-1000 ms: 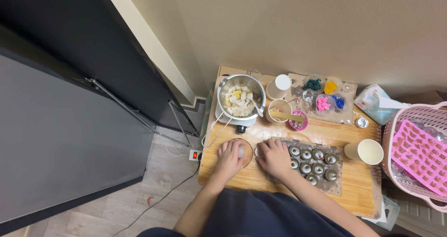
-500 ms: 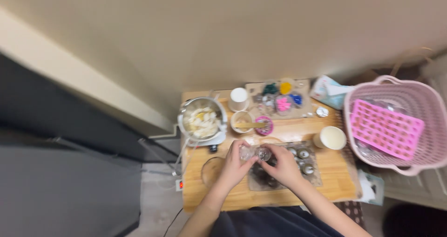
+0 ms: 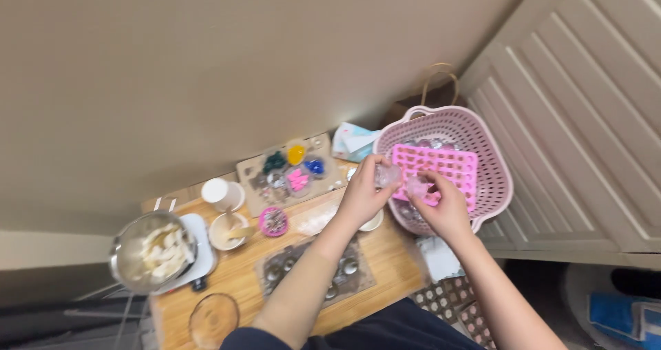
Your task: Preparing wax melts by melting wax in a pot and placing decorative items into silicone molds.
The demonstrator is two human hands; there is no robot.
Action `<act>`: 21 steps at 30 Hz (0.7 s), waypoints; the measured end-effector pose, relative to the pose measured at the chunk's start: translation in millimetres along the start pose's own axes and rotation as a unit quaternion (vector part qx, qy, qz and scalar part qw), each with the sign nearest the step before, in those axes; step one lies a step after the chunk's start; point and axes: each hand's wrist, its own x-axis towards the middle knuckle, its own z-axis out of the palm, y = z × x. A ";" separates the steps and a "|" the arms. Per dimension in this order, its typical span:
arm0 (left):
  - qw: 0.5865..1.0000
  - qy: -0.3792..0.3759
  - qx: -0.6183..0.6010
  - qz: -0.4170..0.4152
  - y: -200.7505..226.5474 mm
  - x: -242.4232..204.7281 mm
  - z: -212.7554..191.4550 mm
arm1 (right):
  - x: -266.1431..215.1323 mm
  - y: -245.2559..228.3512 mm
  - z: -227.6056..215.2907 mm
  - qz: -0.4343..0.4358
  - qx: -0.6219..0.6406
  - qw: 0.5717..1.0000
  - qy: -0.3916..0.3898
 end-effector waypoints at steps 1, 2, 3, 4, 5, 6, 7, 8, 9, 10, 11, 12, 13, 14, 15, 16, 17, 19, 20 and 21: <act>1.000 -0.003 -0.003 0.000 -8.4 14.2 16.1 | 11.2 18.1 -7.5 0.003 -0.002 1.000 0.002; 1.000 -0.013 0.001 -0.008 -16.5 29.4 31.0 | 23.6 35.4 -14.4 -0.002 -0.031 0.999 0.012; 1.000 -0.023 0.004 -0.016 -24.6 44.1 45.6 | 35.6 52.4 -21.2 -0.008 -0.061 0.998 0.021; 1.000 -0.025 0.004 -0.016 -40.6 56.8 60.1 | 48.5 71.9 -23.6 -0.006 -0.060 0.998 0.022; 0.999 -0.021 0.038 -0.006 -57.0 69.4 74.2 | 61.4 91.3 -25.4 0.001 -0.101 0.995 0.021; 0.997 -0.018 0.071 0.004 -73.6 81.7 87.4 | 73.8 109.9 -26.6 0.010 -0.142 0.990 0.019; 0.997 -0.022 0.071 0.004 -89.3 90.2 96.2 | 85.5 120.4 -25.5 0.013 -0.141 0.990 0.020; 0.995 -0.034 0.087 -0.037 -105.1 99.0 106.4 | 97.0 131.5 -25.6 0.045 -0.168 0.985 0.007; 0.991 -0.046 0.103 -0.078 -120.9 108.1 116.4 | 108.8 142.5 -25.5 0.077 -0.195 0.978 -0.006; 0.991 -0.049 0.101 -0.076 -121.0 114.6 121.9 | 117.6 150.5 -26.0 0.080 -0.196 0.977 -0.003; 0.988 -0.033 0.122 -0.089 -121.0 121.3 126.8 | 126.7 158.0 -26.4 0.110 -0.200 0.973 -0.015; 0.984 -0.016 0.146 -0.102 -121.9 127.5 127.5 | 135.9 163.5 -23.3 0.140 -0.201 0.969 -0.026; 0.984 -0.019 0.147 -0.099 -120.2 134.5 128.4 | 142.9 165.5 -19.7 0.142 -0.199 0.969 -0.022; 0.982 -0.027 0.146 -0.114 -117.9 139.8 132.4 | 148.0 168.7 -18.8 0.155 -0.209 0.965 -0.029; 0.980 -0.035 0.145 -0.128 -115.8 144.3 136.1 | 152.6 171.9 -17.3 0.168 -0.219 0.961 -0.036; 0.981 -0.037 0.144 -0.127 -120.0 147.9 141.6 | 153.8 177.4 -15.2 0.170 -0.220 0.960 -0.035; 0.974 -0.059 0.199 -0.091 -124.1 150.6 146.6 | 154.3 182.5 -12.6 0.159 -0.234 0.958 -0.036; 0.962 -0.080 0.254 -0.055 -128.2 157.5 156.5 | 155.8 190.0 -9.3 0.147 -0.249 0.957 -0.039; 0.952 -0.087 0.290 -0.038 -128.5 160.5 161.4 | 155.5 192.4 -8.1 0.143 -0.258 0.955 -0.044; 0.941 -0.094 0.326 -0.022 -128.7 162.8 165.9 | 154.5 194.3 -6.7 0.138 -0.267 0.953 -0.049</act>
